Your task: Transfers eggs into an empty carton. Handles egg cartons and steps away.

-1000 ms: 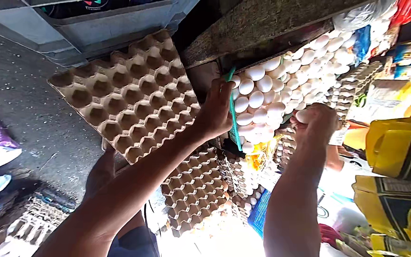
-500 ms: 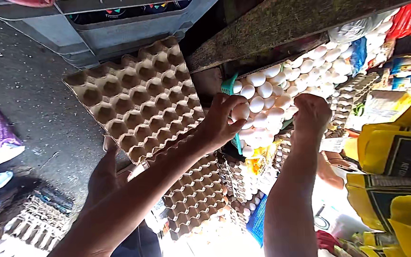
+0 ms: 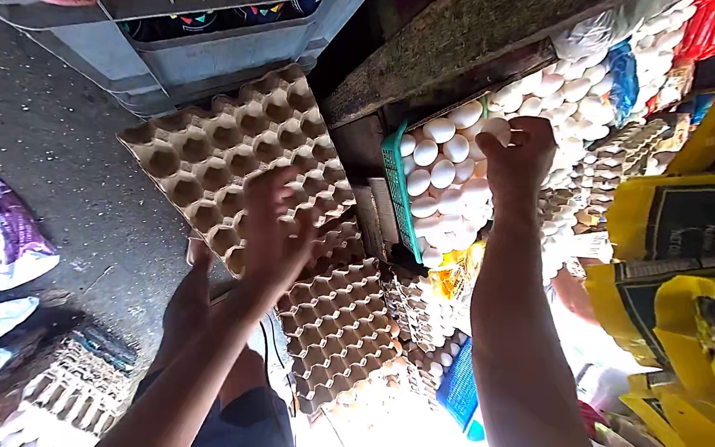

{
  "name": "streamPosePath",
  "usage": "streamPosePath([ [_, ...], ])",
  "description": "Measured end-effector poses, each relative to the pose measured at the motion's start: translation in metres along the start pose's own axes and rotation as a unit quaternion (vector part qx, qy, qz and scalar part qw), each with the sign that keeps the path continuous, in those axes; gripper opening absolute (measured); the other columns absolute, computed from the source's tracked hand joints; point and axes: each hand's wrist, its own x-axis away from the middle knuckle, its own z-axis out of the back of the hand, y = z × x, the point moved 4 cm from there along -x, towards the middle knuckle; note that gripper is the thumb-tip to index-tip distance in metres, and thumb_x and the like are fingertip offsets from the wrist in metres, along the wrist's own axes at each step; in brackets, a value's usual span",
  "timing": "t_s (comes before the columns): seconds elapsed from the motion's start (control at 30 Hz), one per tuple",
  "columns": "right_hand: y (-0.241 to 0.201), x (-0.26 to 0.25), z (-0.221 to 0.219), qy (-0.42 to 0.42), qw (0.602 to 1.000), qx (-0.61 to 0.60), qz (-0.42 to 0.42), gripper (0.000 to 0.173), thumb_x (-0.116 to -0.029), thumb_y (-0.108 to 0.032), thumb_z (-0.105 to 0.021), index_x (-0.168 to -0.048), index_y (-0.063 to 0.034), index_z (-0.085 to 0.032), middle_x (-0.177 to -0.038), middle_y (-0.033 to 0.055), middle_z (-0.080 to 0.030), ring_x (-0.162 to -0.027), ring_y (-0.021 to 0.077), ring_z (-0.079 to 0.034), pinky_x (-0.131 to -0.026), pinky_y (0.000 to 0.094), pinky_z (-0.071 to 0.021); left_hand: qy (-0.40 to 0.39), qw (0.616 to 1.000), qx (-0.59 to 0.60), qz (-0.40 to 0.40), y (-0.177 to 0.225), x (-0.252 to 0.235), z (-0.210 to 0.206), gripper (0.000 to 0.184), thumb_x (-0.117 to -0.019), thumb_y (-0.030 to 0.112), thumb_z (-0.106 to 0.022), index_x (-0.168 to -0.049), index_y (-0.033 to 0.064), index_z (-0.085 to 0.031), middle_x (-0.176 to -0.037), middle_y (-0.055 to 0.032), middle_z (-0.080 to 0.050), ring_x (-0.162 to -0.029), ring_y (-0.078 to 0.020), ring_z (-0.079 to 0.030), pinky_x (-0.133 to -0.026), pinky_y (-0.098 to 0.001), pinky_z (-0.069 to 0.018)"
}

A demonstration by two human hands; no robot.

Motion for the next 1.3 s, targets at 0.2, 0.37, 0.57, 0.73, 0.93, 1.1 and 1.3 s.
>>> streamPosePath([
  [0.2, 0.045, 0.008, -0.028, -0.029, 0.989, -0.145, -0.032, 0.055, -0.0957, -0.038, -0.065, -0.142, -0.0095, -0.057, -0.143, 0.0189, -0.055, -0.123, 0.0280, -0.059, -0.098, 0.0448, -0.0506, 0.205, 0.954, -0.021, 0.220, -0.114, 0.063, 0.084, 0.086, -0.0898, 0.042, -0.074, -0.155, 0.0076, -0.030, -0.153, -0.0198, -0.039, -0.124, -0.0258, -0.056, -0.094, -0.0422, -0.0541],
  [0.37, 0.056, 0.163, -0.012, -0.067, 0.981, -0.173, -0.056, 0.050, -0.1026, -0.035, -0.061, -0.147, -0.0143, -0.051, -0.129, 0.0115, -0.065, -0.099, 0.0254, -0.067, -0.079, 0.0469, -0.0576, 0.131, 0.913, 0.187, 0.337, -0.136, 0.070, 0.060, 0.073, -0.0975, 0.048, -0.065, -0.151, 0.0107, -0.033, -0.135, -0.0120, -0.057, -0.117, -0.0224, -0.060, -0.097, -0.0472, -0.0523],
  [0.57, 0.122, 0.387, -0.047, -0.085, 0.924, -0.275, -0.252, 0.052, -0.0946, -0.025, -0.070, -0.138, 0.0001, -0.056, -0.114, 0.0170, -0.068, -0.093, 0.0228, -0.069, -0.082, 0.0424, -0.0596, 0.088, 0.948, 0.147, 0.270, -0.118, 0.062, 0.058, 0.067, -0.0989, 0.050, -0.062, -0.147, 0.0089, -0.040, -0.130, -0.0151, -0.059, -0.112, -0.0251, -0.064, -0.092, -0.0498, -0.0563],
  [0.73, 0.129, 0.527, -0.062, -0.097, 0.788, -0.386, -0.470, 0.076, -0.0943, -0.029, -0.073, -0.153, -0.0047, -0.032, -0.127, 0.0253, -0.061, -0.099, 0.0329, -0.066, -0.078, 0.0502, -0.0567, 0.091, 0.958, 0.111, 0.250, -0.089, 0.058, 0.060, 0.050, -0.1034, 0.036, -0.056, -0.136, -0.0007, -0.050, -0.119, -0.0205, -0.062, -0.102, -0.0278, -0.066, -0.090, -0.0505, -0.0576],
  [0.93, 0.080, 0.577, -0.081, -0.239, 0.613, -0.481, -0.579, 0.059, -0.1015, -0.048, -0.059, -0.144, -0.0101, -0.047, -0.116, 0.0167, -0.068, -0.097, 0.0285, -0.067, -0.080, 0.0490, -0.0547, 0.081, 0.960, 0.142, 0.229, -0.034, 0.103, 0.081, 0.035, -0.1045, 0.028, -0.056, -0.126, -0.0002, -0.056, -0.112, -0.0177, -0.067, -0.096, -0.0255, -0.070, -0.084, -0.0480, -0.0604],
  [1.1, 0.060, 0.569, -0.105, -0.193, 0.587, -0.516, -0.593, 0.057, -0.1018, -0.050, -0.057, -0.132, -0.0018, -0.054, -0.099, 0.0167, -0.067, -0.079, 0.0253, -0.064, -0.068, 0.0448, -0.0551, 0.117, 0.927, 0.246, 0.259, -0.023, 0.177, 0.148, 0.019, -0.0993, 0.028, -0.061, -0.112, 0.0135, -0.061, -0.088, 0.0007, -0.060, -0.072, -0.0108, -0.058, -0.065, -0.0305, -0.0522],
  [1.3, 0.053, 0.544, -0.090, -0.122, 0.664, -0.528, -0.515, 0.050, -0.0991, -0.029, -0.067, -0.138, -0.0025, -0.051, -0.097, 0.0200, -0.067, -0.069, 0.0258, -0.064, -0.061, 0.0438, -0.0558, 0.164, 0.895, 0.305, 0.281, -0.050, 0.243, 0.274, 0.023, -0.0989, 0.019, -0.050, -0.113, 0.0050, -0.059, -0.096, -0.0115, -0.069, -0.087, -0.0238, -0.070, -0.073, -0.0486, -0.0595],
])
